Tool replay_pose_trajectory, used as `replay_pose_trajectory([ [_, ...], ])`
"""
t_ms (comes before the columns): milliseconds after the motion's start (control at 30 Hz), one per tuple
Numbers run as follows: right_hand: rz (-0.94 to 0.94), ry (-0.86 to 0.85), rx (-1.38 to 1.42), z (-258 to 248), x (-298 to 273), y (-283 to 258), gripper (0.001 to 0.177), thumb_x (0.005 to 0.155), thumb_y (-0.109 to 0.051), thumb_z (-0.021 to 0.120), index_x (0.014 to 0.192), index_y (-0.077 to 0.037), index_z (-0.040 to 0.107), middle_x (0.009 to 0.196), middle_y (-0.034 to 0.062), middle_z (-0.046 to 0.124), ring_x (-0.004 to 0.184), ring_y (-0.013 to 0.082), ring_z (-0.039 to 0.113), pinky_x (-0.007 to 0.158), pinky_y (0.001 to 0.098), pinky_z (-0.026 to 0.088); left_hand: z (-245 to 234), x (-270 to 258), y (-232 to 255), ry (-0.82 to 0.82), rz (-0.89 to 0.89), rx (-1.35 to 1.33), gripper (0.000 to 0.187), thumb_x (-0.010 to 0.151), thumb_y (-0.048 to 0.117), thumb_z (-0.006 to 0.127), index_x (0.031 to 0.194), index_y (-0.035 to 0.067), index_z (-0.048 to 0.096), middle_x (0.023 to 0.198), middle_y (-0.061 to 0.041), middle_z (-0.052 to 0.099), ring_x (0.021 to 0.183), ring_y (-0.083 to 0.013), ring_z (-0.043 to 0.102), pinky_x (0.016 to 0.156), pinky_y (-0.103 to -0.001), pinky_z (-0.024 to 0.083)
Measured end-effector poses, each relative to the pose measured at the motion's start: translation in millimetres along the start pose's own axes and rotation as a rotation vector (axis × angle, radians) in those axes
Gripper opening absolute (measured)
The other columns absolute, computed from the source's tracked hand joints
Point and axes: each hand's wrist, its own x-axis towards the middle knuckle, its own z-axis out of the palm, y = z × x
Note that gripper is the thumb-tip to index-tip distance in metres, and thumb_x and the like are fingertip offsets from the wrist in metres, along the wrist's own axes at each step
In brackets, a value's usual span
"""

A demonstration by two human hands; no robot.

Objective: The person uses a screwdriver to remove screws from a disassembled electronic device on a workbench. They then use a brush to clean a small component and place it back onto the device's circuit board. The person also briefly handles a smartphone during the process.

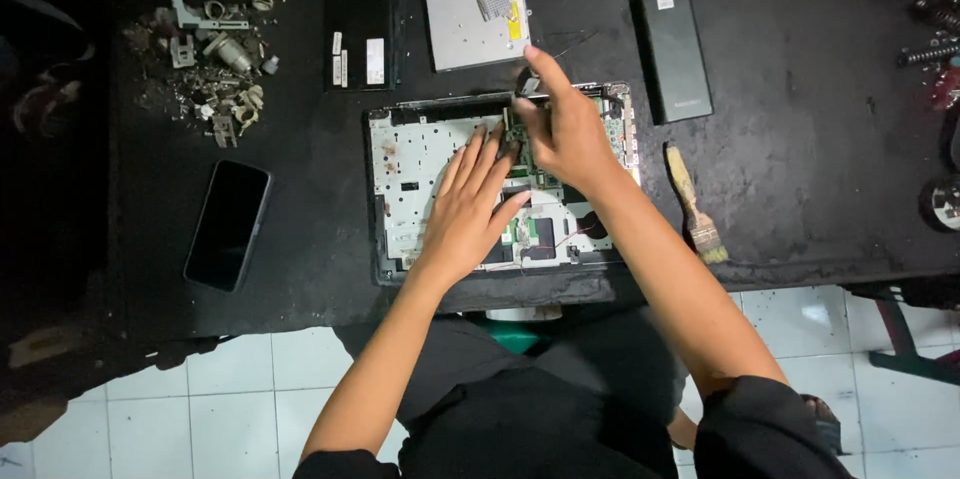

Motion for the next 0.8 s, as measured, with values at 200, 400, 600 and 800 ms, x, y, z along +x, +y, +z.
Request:
replay_pose_trajectory([
  [200,0.111,-0.126,-0.140,0.1,5.8,2.0,0.065,0.107,-0.011,0.074,0.157,-0.011,0.033,0.066,0.0013,0.039,0.053,0.0138,0.034,0.052,0.0313,0.028,6.4,-1.3,-10.4,0.017,0.100,0.111,0.052,0.108,0.041,0.046,0.139,-0.001,0.052,0.160,-0.020,0.037,0.154,-0.0314,0.022,0.127,-0.049,0.020],
  [400,-0.152,0.067,-0.206,15.9,6.1,20.7,0.068,0.097,-0.003,0.078,0.154,-0.017,0.044,0.085,0.0099,0.065,0.064,0.0335,0.066,0.061,0.0425,0.052,5.5,-0.7,-5.2,0.011,0.028,0.020,0.052,0.108,0.036,0.053,0.149,0.005,0.048,0.166,-0.019,0.029,0.157,-0.0314,0.018,0.128,-0.044,0.012],
  [600,0.011,-0.017,-0.080,7.5,4.9,4.3,0.060,0.098,0.006,0.068,0.152,-0.008,0.044,0.078,0.0159,0.068,0.057,0.0352,0.065,0.059,0.0435,0.051,5.1,0.4,-4.3,0.004,0.033,0.013,0.054,0.107,0.036,0.055,0.150,0.004,0.048,0.166,-0.020,0.028,0.157,-0.0330,0.017,0.128,-0.045,0.011],
  [800,-0.034,-0.011,-0.073,5.8,-0.7,8.2,0.062,0.098,0.006,0.069,0.153,-0.010,0.045,0.070,0.0111,0.063,0.053,0.0285,0.059,0.057,0.0395,0.049,5.3,0.2,-4.7,-0.009,0.019,0.000,0.055,0.107,0.035,0.055,0.152,0.005,0.046,0.168,-0.019,0.026,0.157,-0.0319,0.016,0.128,-0.046,0.009],
])
